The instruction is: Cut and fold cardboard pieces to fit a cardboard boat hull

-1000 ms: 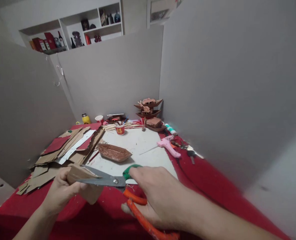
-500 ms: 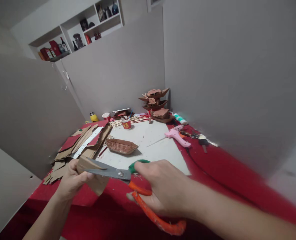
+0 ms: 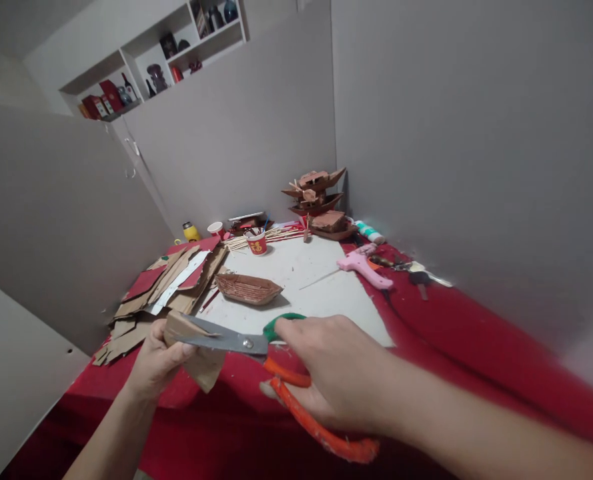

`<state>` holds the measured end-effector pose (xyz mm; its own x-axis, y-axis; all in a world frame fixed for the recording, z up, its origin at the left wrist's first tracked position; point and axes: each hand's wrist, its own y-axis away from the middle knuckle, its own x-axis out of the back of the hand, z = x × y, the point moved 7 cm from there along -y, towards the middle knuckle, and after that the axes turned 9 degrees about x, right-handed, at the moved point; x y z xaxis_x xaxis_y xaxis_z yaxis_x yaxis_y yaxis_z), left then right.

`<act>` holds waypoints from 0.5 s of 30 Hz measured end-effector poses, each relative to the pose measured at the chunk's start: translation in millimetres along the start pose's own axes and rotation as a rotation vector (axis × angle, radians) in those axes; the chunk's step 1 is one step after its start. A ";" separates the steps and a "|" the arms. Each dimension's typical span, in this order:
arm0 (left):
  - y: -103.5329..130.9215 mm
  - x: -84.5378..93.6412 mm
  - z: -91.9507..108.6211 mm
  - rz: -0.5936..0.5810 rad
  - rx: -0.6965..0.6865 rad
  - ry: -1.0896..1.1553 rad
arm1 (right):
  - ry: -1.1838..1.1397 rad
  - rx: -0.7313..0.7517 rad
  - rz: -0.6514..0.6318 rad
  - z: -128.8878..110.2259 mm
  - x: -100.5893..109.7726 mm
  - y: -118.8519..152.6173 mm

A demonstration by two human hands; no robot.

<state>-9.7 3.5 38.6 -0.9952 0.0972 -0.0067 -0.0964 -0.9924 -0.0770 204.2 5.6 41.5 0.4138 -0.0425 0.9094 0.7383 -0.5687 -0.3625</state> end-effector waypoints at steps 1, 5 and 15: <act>-0.2 0.4 0.2 0.003 -0.003 -0.002 | 0.014 0.002 0.003 0.4 0.3 -0.3; 0.4 0.4 2.8 -0.001 -0.006 -0.020 | 0.036 0.018 -0.013 1.2 -3.1 -0.9; 1.8 -3.3 2.4 -0.014 0.068 0.013 | -0.239 -0.004 -0.012 10.2 -26.5 6.3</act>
<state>-6.7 1.2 40.9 -0.9935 0.1122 -0.0186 -0.1120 -0.9937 -0.0097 203.2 11.5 13.0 0.5197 0.1600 0.8392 0.7419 -0.5716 -0.3504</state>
